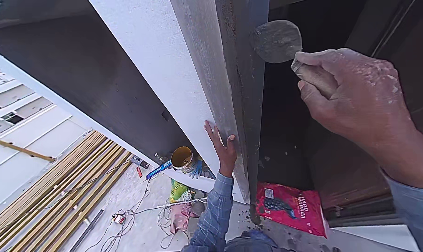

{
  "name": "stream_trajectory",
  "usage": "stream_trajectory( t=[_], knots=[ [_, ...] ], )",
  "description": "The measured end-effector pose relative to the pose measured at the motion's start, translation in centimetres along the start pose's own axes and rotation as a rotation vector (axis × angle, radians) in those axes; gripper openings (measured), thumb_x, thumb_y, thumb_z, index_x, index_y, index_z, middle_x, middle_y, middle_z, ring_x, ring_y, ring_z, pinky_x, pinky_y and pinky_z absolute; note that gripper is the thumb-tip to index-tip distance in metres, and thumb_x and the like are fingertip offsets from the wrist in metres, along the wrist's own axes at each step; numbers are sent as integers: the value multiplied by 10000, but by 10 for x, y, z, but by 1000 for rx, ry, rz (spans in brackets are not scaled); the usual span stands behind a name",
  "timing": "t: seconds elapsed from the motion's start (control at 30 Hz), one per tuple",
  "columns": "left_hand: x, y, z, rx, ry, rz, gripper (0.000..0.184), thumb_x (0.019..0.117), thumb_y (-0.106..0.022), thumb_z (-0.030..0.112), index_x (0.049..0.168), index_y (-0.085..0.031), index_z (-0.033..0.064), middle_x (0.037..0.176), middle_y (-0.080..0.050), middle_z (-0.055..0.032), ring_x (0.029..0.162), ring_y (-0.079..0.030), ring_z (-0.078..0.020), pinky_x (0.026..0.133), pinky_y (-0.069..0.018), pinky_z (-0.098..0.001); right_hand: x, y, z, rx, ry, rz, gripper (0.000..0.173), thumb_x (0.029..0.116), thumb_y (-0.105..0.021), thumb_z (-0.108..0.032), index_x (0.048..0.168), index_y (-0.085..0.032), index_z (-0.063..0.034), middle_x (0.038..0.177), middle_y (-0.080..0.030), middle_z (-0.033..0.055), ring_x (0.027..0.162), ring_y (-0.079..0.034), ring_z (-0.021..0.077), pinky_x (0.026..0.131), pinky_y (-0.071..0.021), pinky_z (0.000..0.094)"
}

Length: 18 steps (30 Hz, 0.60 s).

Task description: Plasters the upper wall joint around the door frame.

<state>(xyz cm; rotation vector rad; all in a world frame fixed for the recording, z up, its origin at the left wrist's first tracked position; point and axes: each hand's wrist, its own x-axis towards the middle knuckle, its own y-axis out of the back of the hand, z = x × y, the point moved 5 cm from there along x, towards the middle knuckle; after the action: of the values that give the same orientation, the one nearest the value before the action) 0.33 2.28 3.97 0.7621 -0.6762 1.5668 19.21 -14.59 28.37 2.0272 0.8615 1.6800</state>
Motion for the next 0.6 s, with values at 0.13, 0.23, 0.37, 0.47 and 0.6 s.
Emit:
stream_trajectory(
  t=[0.13,0.23,0.37,0.47,0.6],
  knots=[
    [1,1,1,-3,-18,-8,786,991,-592,413,1490,-334,-137,1627,-156,-350,1545,-170,-388,1253,-221,-428,29,-8,-12,13,-44,2,444,967,-576,-178,1407,-610,-134,1231,-663,180,1128,-630,389,874,-481,587],
    [2,2,0,16,-28,-17,768,993,-594,422,1492,-357,-113,1646,-147,-315,1550,-179,-358,1252,-236,-416,13,-27,-12,16,-62,-48,415,990,-568,-165,1401,-615,-134,1181,-656,186,1056,-648,394,792,-499,572],
    [2,3,0,63,-50,-29,745,1012,-548,492,1508,-378,-37,1669,-130,-256,1556,-176,-308,1248,-247,-402,-47,-70,6,85,-82,-95,418,1010,-565,-112,1426,-608,-104,1113,-653,206,899,-670,387,679,-527,530],
    [1,3,0,90,-60,-43,758,1011,-537,520,1508,-374,-28,1677,-112,-240,1560,-164,-298,1249,-244,-406,-112,-122,34,73,-156,-151,396,970,-580,-79,1349,-685,-129,1064,-694,190,840,-704,382,626,-559,525],
    [3,4,-2,114,-72,-38,789,1005,-529,554,1529,-358,-11,1672,-159,-229,1556,-183,-309,1251,-249,-429,-155,-146,56,128,-203,-145,376,962,-556,-118,1301,-716,-148,1116,-717,159,900,-722,366,669,-573,549]
  ],
)
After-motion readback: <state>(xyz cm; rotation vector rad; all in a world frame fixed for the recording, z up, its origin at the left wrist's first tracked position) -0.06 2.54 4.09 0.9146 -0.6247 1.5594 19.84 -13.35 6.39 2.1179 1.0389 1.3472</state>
